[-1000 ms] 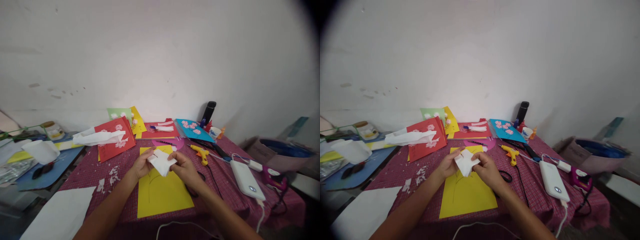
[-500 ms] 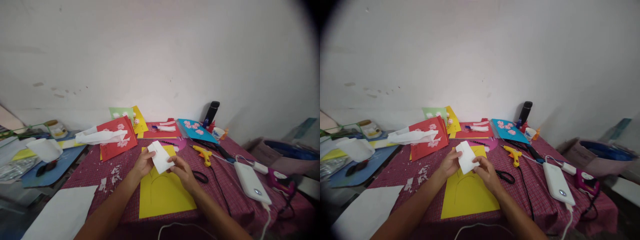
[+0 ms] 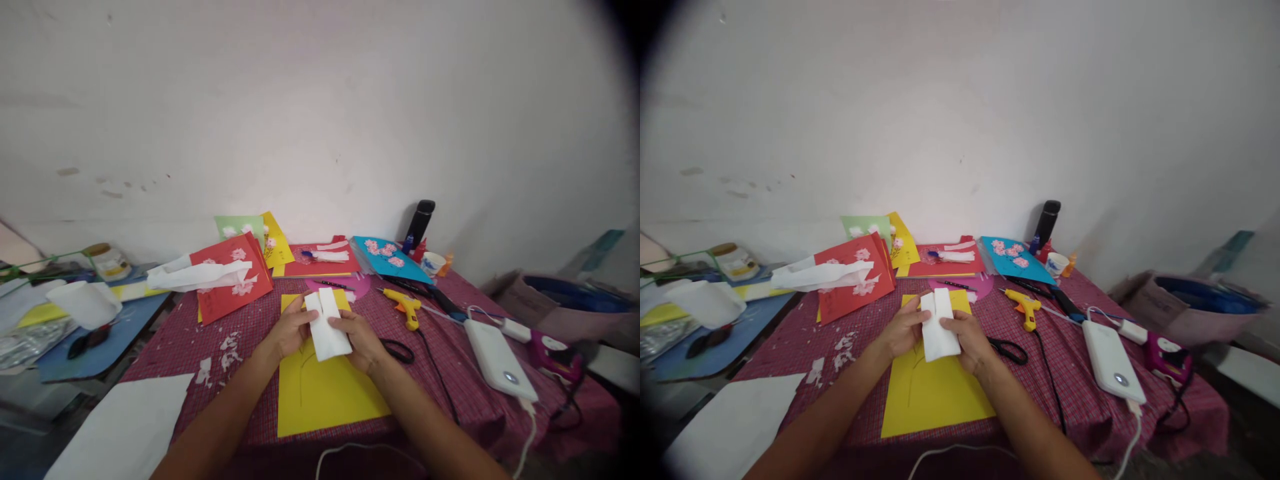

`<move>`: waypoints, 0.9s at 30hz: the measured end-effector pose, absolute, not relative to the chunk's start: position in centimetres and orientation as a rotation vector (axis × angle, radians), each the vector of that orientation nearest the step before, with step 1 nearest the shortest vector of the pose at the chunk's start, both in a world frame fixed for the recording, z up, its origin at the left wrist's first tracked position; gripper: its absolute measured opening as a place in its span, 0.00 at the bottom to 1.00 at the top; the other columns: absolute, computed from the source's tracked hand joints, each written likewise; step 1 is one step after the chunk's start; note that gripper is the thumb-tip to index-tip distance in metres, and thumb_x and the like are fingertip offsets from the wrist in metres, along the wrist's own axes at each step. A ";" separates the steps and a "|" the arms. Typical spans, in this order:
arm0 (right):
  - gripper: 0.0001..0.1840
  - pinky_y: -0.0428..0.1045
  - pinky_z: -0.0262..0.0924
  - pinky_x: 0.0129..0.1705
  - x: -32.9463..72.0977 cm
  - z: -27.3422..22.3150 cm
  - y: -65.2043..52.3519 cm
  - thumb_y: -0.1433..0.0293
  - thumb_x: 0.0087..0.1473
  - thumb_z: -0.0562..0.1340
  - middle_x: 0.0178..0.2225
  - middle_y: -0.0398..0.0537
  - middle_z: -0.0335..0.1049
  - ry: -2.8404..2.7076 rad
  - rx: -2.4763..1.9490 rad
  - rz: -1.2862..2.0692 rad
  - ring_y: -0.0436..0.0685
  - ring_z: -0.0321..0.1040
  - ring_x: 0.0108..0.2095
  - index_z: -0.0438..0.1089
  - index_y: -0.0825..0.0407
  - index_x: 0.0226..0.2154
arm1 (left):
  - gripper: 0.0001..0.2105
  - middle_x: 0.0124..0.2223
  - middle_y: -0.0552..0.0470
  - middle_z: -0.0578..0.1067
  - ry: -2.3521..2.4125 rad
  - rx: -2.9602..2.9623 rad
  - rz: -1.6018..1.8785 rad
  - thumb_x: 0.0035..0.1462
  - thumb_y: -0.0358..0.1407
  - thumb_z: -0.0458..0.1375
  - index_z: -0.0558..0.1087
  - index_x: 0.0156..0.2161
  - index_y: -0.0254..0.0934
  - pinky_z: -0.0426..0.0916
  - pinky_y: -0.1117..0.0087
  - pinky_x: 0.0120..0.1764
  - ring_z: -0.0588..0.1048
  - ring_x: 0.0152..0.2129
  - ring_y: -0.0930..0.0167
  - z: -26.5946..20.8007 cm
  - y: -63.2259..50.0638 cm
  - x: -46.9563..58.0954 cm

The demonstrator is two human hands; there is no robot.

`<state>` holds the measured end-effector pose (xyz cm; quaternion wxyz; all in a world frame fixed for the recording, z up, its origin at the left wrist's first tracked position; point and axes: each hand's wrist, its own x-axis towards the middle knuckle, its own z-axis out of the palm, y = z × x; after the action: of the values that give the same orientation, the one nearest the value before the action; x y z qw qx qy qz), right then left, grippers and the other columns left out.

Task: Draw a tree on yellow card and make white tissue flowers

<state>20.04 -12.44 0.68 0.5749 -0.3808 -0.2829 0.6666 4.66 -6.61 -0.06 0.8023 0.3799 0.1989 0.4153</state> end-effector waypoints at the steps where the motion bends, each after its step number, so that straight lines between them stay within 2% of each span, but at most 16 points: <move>1: 0.19 0.49 0.62 0.31 20.1 0.6 -12.4 0.69 0.35 0.72 0.29 0.51 0.77 -0.668 -0.877 1.565 0.55 0.71 0.25 0.74 0.58 0.34 | 0.32 0.45 0.44 0.77 0.422 0.806 0.862 0.48 0.29 0.67 0.63 0.58 0.39 0.71 0.68 0.37 0.77 0.33 0.67 -0.1 -6.6 4.6; 8: 0.18 0.51 0.63 0.32 20.8 0.8 -11.6 0.72 0.36 0.70 0.28 0.49 0.78 -0.660 -0.871 1.540 0.57 0.72 0.26 0.74 0.56 0.36 | 0.21 0.47 0.38 0.77 0.455 0.791 0.658 0.52 0.33 0.64 0.71 0.52 0.34 0.71 0.61 0.41 0.78 0.37 0.61 -1.2 -6.3 4.2; 14: 0.17 0.50 0.62 0.31 20.5 0.7 -11.6 0.73 0.36 0.69 0.27 0.48 0.77 -0.635 -0.853 1.562 0.55 0.70 0.25 0.74 0.57 0.35 | 0.21 0.45 0.36 0.77 0.470 0.807 0.666 0.50 0.31 0.66 0.72 0.50 0.31 0.71 0.59 0.43 0.78 0.36 0.61 -1.5 -6.4 4.3; 21: 0.17 0.48 0.61 0.29 20.4 0.9 -11.7 0.70 0.39 0.70 0.27 0.48 0.76 -0.642 -0.837 1.598 0.54 0.69 0.25 0.73 0.57 0.35 | 0.16 0.41 0.40 0.78 0.514 0.811 0.707 0.51 0.32 0.66 0.74 0.46 0.31 0.73 0.65 0.36 0.78 0.31 0.67 -0.8 -6.7 4.5; 27: 0.17 0.48 0.61 0.28 20.2 0.6 -11.5 0.69 0.39 0.71 0.26 0.48 0.76 -0.665 -0.828 1.567 0.53 0.68 0.23 0.73 0.58 0.35 | 0.20 0.44 0.38 0.78 0.472 0.864 0.669 0.49 0.31 0.67 0.73 0.49 0.31 0.72 0.62 0.39 0.78 0.34 0.64 -1.0 -6.7 4.3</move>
<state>20.24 -11.45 0.63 0.5846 -0.3551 -0.2852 0.6715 4.31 -6.73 -1.01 0.8282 0.4068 0.2221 0.3151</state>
